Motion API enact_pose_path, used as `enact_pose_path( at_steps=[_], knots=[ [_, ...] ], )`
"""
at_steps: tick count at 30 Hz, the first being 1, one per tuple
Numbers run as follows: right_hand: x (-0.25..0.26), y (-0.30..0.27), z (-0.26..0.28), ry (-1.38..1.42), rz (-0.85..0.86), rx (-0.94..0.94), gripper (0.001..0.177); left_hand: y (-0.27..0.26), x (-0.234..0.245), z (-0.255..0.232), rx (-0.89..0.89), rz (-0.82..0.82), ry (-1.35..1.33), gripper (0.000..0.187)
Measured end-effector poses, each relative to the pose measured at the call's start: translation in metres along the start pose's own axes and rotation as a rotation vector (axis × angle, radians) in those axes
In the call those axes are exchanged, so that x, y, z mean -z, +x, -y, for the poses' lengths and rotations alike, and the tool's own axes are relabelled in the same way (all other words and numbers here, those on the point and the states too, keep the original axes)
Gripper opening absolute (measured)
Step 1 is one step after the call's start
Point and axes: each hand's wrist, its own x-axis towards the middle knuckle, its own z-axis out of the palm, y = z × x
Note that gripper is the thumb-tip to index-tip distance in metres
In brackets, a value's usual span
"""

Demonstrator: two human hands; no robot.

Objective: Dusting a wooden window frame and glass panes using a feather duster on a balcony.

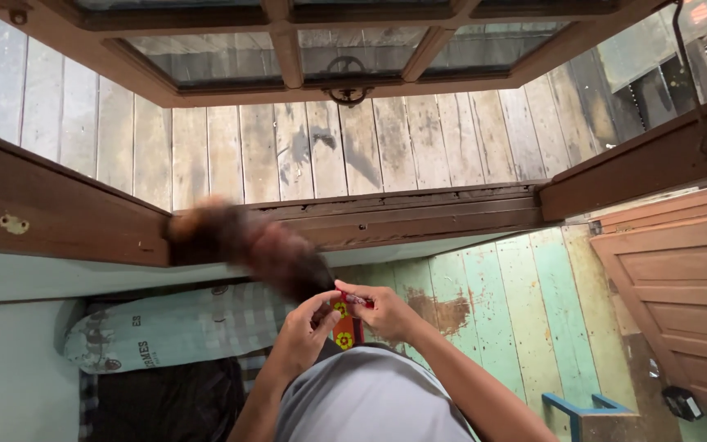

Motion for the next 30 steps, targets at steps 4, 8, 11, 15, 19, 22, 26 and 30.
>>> enact_pose_path(
  at_steps=[4, 8, 11, 15, 19, 22, 26, 30],
  knots=[
    [0.006, -0.008, 0.007, -0.027, -0.084, -0.028, 0.048, 0.001, -0.002, 0.006, -0.026, 0.009, 0.020, 0.038],
    [0.027, -0.020, 0.023, -0.133, -0.066, -0.139, 0.051, 0.000, -0.002, 0.015, -0.069, 0.005, 0.011, 0.037],
    [0.033, -0.026, 0.010, 0.022, -0.231, -0.203, 0.053, 0.001, -0.003, 0.022, -0.062, -0.007, -0.020, 0.036],
    [0.047, -0.039, 0.014, 0.107, -0.183, -0.243, 0.054, -0.001, 0.000, 0.017, -0.038, 0.007, -0.005, 0.039],
    [0.048, -0.047, 0.016, 0.029, -0.255, -0.227, 0.054, 0.000, -0.001, 0.014, -0.028, 0.044, 0.002, 0.038],
    [0.048, -0.051, 0.018, -0.002, -0.244, -0.240, 0.053, 0.000, -0.002, 0.011, -0.028, 0.052, -0.009, 0.037],
    [0.038, -0.053, 0.008, 0.096, -0.331, -0.292, 0.053, 0.000, -0.005, 0.014, -0.056, 0.045, -0.032, 0.035],
    [0.037, -0.058, 0.013, 0.105, -0.266, -0.299, 0.052, -0.002, -0.004, 0.013, -0.074, 0.051, -0.024, 0.034]
  ],
)
